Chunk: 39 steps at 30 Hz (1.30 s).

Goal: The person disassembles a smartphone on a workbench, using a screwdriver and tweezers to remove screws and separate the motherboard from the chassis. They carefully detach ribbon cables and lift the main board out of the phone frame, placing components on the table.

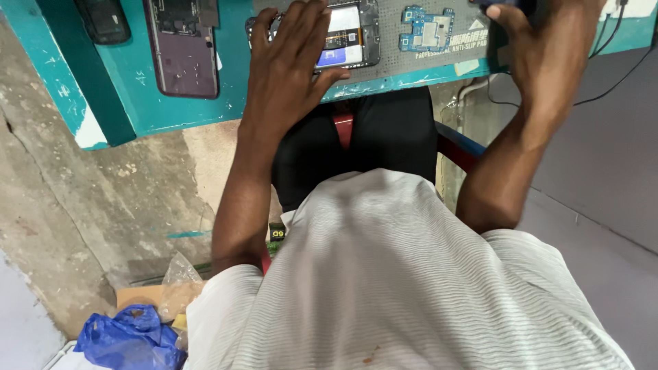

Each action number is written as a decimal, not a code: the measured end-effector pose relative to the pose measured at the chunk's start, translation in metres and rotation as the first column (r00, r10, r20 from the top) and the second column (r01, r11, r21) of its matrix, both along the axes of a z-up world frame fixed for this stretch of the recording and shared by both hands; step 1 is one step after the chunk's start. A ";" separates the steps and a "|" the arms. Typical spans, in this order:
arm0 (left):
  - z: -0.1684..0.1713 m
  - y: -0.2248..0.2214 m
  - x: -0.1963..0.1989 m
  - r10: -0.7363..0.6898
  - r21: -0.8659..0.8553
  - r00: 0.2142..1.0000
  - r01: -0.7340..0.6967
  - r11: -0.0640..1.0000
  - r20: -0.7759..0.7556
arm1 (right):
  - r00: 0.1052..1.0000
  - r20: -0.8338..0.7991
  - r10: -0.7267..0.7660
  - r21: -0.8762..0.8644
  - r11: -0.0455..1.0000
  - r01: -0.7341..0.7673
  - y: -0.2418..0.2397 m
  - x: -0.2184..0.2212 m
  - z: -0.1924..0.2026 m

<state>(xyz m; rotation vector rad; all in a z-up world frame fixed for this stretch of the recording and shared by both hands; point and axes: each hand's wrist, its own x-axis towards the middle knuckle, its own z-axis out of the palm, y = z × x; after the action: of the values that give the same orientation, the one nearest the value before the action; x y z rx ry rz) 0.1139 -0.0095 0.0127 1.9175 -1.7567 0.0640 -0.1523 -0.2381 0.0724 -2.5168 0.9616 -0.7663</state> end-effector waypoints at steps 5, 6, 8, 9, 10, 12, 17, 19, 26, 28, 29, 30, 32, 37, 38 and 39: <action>-0.018 0.003 -0.006 0.058 -0.026 0.998 -0.058 0.998 0.027 | 0.984 -0.067 0.167 -0.066 0.983 -0.171 -0.008 -0.015 -0.006; -0.022 0.005 -0.007 0.066 -0.025 0.997 -0.065 0.998 0.034 | 0.976 -0.059 0.208 -0.091 0.973 -0.212 -0.009 -0.016 -0.008; -0.027 0.005 -0.008 0.090 0.006 0.995 -0.090 0.996 0.054 | 0.979 0.017 0.203 -0.007 0.979 -0.203 -0.008 -0.023 -0.008; -0.030 0.004 -0.009 0.099 0.018 0.993 -0.100 0.995 0.063 | 0.976 0.095 0.196 0.063 0.977 -0.202 -0.008 -0.026 -0.010; -0.032 0.005 -0.010 0.111 0.009 0.992 -0.112 0.994 0.064 | 0.955 0.244 0.171 0.201 0.954 -0.222 -0.007 -0.030 -0.013; -0.034 0.004 -0.011 0.124 -0.013 0.990 -0.123 0.992 0.065 | 0.903 0.427 0.049 0.419 0.874 -0.245 -0.009 -0.041 -0.020; -0.037 0.004 -0.014 0.137 0.004 0.990 -0.138 0.990 0.043 | 0.715 0.681 -0.155 0.548 0.756 -0.359 -0.002 -0.051 -0.053; -0.036 0.004 -0.014 0.134 -0.005 0.990 -0.134 0.991 0.031 | 0.636 0.748 -0.190 0.521 0.762 -0.385 0.010 -0.032 -0.057; -0.031 0.005 -0.013 0.115 -0.013 0.993 -0.115 0.993 -0.004 | 0.538 0.806 -0.245 0.539 0.679 -0.499 0.046 0.057 -0.058; -0.033 0.005 -0.012 0.114 -0.022 0.993 -0.114 0.993 0.006 | 0.543 0.788 -0.289 0.575 0.659 -0.484 0.049 0.061 -0.063; -0.034 0.004 -0.012 0.117 -0.035 0.993 -0.116 0.993 0.027 | 0.564 0.791 -0.237 0.548 0.686 -0.480 0.049 0.062 -0.066; -0.035 0.003 -0.013 0.119 -0.048 0.992 -0.117 0.992 0.048 | 0.582 0.791 -0.186 0.517 0.712 -0.476 0.048 0.063 -0.070; -0.035 0.004 -0.012 0.117 -0.046 0.992 -0.115 0.992 0.045 | 0.631 0.776 0.016 0.367 0.802 -0.471 0.048 0.064 -0.077; -0.035 0.004 -0.012 0.117 -0.030 0.993 -0.117 0.993 0.011 | 0.683 0.720 0.125 0.187 0.913 -0.364 0.055 0.069 -0.094; -0.035 0.003 -0.012 0.117 -0.032 0.993 -0.117 0.993 0.014 | 0.670 0.732 0.122 0.184 0.912 -0.367 0.054 0.071 -0.096; -0.034 0.003 -0.012 0.116 -0.033 0.993 -0.115 0.993 0.017 | 0.658 0.743 0.118 0.183 0.911 -0.370 0.055 0.073 -0.096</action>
<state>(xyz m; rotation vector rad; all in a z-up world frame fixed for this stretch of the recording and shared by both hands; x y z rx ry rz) 0.1015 -0.0061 -0.0210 2.0000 -1.6454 0.1516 -0.0788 -0.1833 -0.0238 -1.7374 0.3939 -1.2523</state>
